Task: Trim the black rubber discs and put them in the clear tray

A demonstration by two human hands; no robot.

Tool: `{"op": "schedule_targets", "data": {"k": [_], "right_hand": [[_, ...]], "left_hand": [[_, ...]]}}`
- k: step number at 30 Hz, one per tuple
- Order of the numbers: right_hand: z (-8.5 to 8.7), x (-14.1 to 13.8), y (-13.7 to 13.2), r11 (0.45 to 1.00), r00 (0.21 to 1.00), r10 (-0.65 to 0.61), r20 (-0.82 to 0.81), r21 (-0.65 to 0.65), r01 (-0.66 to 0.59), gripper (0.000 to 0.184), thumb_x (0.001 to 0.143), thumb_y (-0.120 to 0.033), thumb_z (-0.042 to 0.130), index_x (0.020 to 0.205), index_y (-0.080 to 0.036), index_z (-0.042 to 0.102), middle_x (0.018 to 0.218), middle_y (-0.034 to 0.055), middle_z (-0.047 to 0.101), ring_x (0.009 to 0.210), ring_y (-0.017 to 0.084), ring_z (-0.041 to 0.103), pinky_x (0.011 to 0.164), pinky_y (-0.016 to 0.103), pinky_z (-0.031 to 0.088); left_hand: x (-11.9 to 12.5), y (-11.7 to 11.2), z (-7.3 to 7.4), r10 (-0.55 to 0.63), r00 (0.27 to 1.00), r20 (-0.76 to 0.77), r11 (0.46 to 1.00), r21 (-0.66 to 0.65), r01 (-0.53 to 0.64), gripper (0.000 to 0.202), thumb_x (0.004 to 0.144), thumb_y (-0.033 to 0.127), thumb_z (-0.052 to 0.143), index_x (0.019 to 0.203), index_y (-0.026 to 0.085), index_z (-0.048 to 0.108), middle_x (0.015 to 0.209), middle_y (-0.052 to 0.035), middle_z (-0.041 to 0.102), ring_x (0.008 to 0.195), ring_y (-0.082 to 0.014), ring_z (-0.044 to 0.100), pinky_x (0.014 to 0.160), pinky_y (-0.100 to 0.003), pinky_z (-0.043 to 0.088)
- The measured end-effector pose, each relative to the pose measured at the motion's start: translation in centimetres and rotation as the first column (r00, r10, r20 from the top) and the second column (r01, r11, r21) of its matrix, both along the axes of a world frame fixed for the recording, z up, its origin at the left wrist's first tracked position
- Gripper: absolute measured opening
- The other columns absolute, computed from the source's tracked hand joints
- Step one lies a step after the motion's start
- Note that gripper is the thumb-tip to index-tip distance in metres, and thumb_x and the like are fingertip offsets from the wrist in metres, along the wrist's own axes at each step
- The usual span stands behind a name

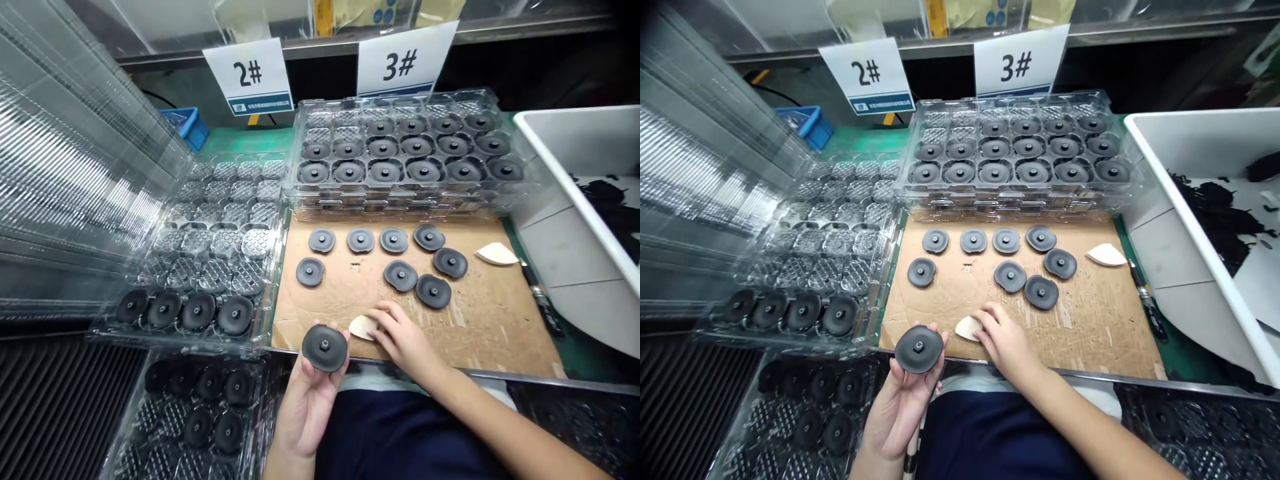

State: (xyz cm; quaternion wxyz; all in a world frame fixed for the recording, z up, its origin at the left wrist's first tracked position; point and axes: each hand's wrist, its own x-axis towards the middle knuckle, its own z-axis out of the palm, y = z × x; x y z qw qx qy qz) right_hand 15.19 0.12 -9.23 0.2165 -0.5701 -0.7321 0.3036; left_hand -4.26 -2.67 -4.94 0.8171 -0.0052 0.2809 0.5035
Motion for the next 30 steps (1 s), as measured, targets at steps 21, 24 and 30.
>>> {"op": "schedule_targets", "data": {"k": [21, 24, 30], "right_hand": [[12.2, -2.0, 0.6, 0.948, 0.948, 0.164, -0.271, 0.308, -0.076, 0.023, 0.09, -0.015, 0.039, 0.102, -0.013, 0.059, 0.087, 0.008, 0.066, 0.077, 0.018, 0.057, 0.072, 0.032, 0.046], [12.3, -0.3, -0.6, 0.934, 0.911, 0.234, -0.341, 0.339, -0.113, 0.022, 0.089, -0.013, 0.041, 0.103, -0.013, 0.058, 0.086, 0.0072, 0.066, 0.075, 0.016, 0.056, 0.071, 0.029, 0.046], [13.0, 3.5, -2.2, 0.97, 0.991, 0.031, -0.127, 0.242, 0.001, 0.021, 0.09, -0.014, 0.043, 0.101, -0.015, 0.061, 0.073, 0.0037, 0.061, 0.066, 0.015, 0.053, 0.061, 0.029, 0.039]], "left_hand": [[5.1, 0.5, 3.3, -0.086, 0.923, -0.375, 0.993, 0.042, 0.11, 0.056, 0.062, 0.038, 0.078, 0.114, 0.025, 0.063, 0.104, -0.0053, 0.069, 0.106, -0.0247, 0.059, 0.096, -0.035, 0.044], [5.3, 0.6, 3.8, -0.126, 0.91, -0.396, 0.986, 0.049, 0.157, 0.064, 0.054, 0.039, 0.081, 0.114, 0.025, 0.063, 0.111, -0.0068, 0.067, 0.108, -0.0267, 0.058, 0.096, -0.034, 0.044], [6.8, 0.4, 4.3, -0.2, 0.923, -0.328, 0.977, 0.006, 0.214, 0.061, 0.049, 0.038, 0.084, 0.107, 0.027, 0.067, 0.113, -0.0032, 0.067, 0.106, -0.0214, 0.059, 0.086, -0.023, 0.048]]}}
